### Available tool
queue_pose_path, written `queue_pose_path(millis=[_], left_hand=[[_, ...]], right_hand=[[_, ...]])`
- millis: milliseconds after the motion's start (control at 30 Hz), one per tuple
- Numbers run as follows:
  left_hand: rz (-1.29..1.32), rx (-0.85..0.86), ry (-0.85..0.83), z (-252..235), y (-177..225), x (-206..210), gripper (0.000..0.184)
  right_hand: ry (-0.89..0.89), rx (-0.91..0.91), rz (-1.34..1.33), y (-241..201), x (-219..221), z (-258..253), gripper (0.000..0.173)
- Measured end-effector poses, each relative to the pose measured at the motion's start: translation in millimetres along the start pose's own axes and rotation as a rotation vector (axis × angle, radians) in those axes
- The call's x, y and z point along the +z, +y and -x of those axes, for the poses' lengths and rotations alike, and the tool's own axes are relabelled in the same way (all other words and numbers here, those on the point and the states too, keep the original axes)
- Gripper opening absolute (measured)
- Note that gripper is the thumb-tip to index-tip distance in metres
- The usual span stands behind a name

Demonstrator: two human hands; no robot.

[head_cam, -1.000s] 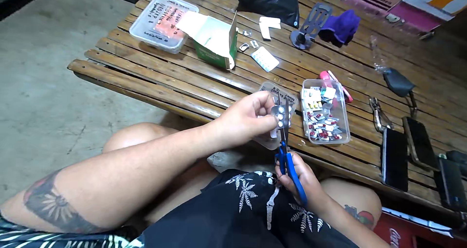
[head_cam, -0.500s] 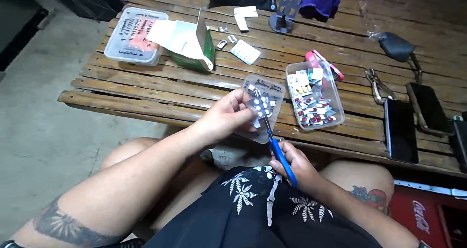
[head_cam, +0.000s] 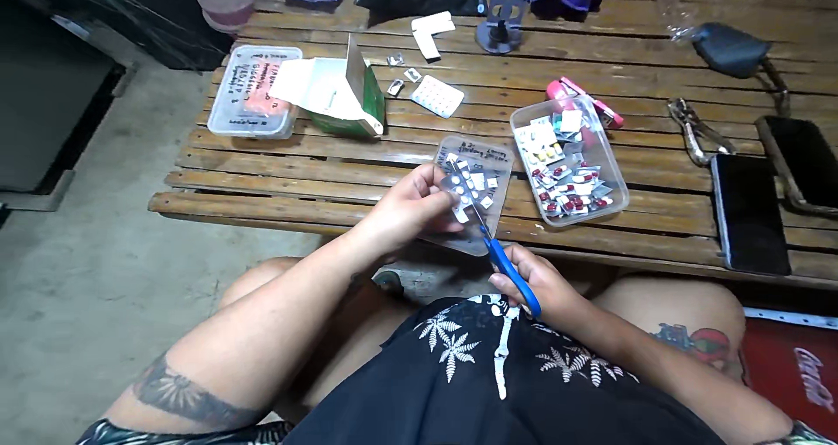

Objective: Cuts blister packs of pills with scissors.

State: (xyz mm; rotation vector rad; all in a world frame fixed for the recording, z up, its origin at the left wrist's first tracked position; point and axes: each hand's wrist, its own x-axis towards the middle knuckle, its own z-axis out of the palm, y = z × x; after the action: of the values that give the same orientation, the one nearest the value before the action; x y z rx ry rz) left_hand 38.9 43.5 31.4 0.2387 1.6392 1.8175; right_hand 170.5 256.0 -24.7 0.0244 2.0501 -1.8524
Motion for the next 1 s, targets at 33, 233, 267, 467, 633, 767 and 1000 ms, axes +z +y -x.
queue_pose_path(millis=[33,233,267,467,633,767,1000], left_hand=[[0.002,-0.004,0.001,-0.4,-0.2,-0.1,0.008],[0.013,-0.03,0.027,-0.9,1.1,1.7,0.008],[0.01,-0.037,0.034,-0.9,1.4,2.1,0.008],[-0.009,-0.044,0.056,1.0,2.3,3.6,0.007],[-0.028,-0.076,0.049,0.0,2.0,3.1,0.01],[-0.067,-0.06,0.032,-0.6,0.5,3.7,0.016],[-0.091,0.003,-0.023,2.2,-0.2,-1.2,0.02]], right_hand=[[-0.002,0.006,-0.002,-0.4,-0.2,-0.2,0.031],[0.012,0.029,0.01,-1.2,-0.4,-1.5,0.031],[0.016,0.042,0.006,-2.1,0.0,-1.7,0.03],[0.023,0.083,-0.023,-4.3,1.4,-3.0,0.029],[0.029,0.094,-0.018,-4.9,0.3,-3.8,0.029],[0.036,0.099,-0.032,-6.7,-0.7,-3.2,0.03],[-0.004,0.098,-0.05,-12.3,-2.5,-4.3,0.034]])
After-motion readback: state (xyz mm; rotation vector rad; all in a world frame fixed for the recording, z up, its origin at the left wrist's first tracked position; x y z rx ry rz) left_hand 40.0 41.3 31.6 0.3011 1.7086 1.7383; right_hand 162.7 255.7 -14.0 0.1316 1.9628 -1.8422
